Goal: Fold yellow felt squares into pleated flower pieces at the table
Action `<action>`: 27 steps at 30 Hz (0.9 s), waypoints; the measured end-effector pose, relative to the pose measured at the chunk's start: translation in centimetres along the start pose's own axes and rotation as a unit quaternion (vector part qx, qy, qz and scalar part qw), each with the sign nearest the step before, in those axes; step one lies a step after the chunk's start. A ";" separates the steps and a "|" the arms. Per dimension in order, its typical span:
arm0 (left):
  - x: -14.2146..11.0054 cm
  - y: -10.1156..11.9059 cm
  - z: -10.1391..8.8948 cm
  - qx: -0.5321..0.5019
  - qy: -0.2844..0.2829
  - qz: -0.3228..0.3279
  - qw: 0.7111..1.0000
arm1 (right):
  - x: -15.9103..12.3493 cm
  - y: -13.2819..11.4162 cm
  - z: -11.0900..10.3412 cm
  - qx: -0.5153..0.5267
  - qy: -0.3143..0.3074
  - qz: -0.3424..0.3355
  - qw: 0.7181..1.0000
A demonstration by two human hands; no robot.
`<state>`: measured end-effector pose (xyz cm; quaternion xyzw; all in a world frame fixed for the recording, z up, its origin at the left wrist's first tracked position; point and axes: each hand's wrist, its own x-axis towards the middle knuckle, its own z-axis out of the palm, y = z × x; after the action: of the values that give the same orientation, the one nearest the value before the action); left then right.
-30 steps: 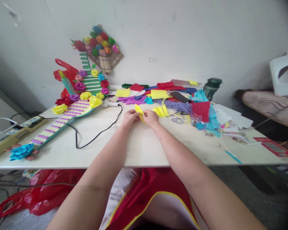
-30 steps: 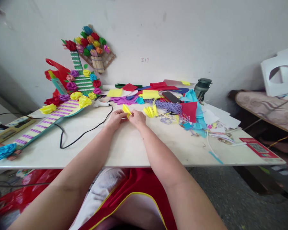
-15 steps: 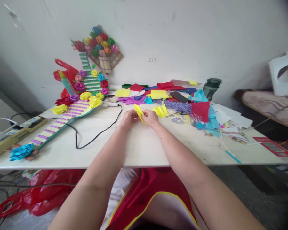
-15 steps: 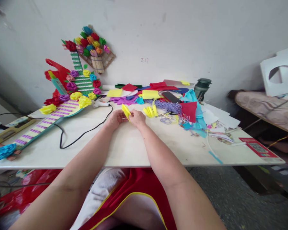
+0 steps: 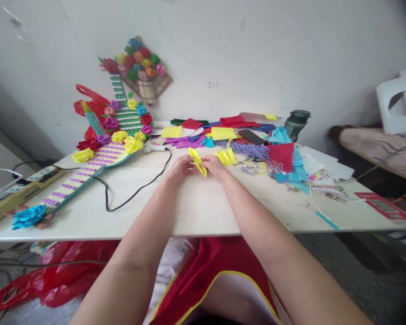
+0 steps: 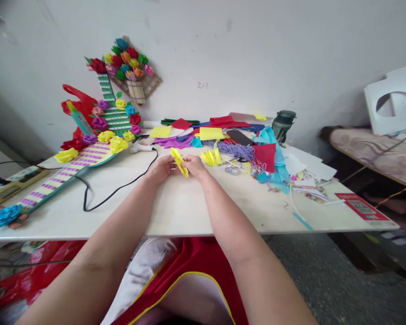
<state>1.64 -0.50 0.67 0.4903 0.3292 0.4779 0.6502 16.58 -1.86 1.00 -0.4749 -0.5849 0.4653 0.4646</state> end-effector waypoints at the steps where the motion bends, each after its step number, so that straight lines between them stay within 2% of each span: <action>1: -0.1 0.1 -0.1 -0.004 -0.009 0.001 1.000 | -0.1 -0.1 -0.1 0.039 -0.024 0.010 0.999; 5: -0.3 0.1 -0.4 -0.029 -0.052 0.028 0.998 | -0.2 -0.1 -0.5 0.126 -0.091 0.022 0.988; 9: -0.4 0.0 -0.6 -0.023 -0.080 0.050 0.995 | 0.1 0.0 -0.9 0.171 -0.111 0.035 0.978; 15: -0.2 -0.5 -0.4 0.016 -0.015 0.055 0.998 | -0.1 0.0 -0.9 0.195 -0.143 0.048 0.969; 22: 0.0 -0.7 -0.3 0.032 -0.001 0.069 0.997 | -0.2 -0.1 -0.7 0.180 -0.140 0.060 0.972; 27: 0.1 -0.6 -0.5 0.041 0.013 0.076 0.996 | 0.2 0.2 -0.9 0.180 -0.172 0.045 0.968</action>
<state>1.46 -0.27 -0.07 0.5342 0.3190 0.5185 0.5866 17.49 -1.56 0.95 -0.3223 -0.5407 0.6578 0.4136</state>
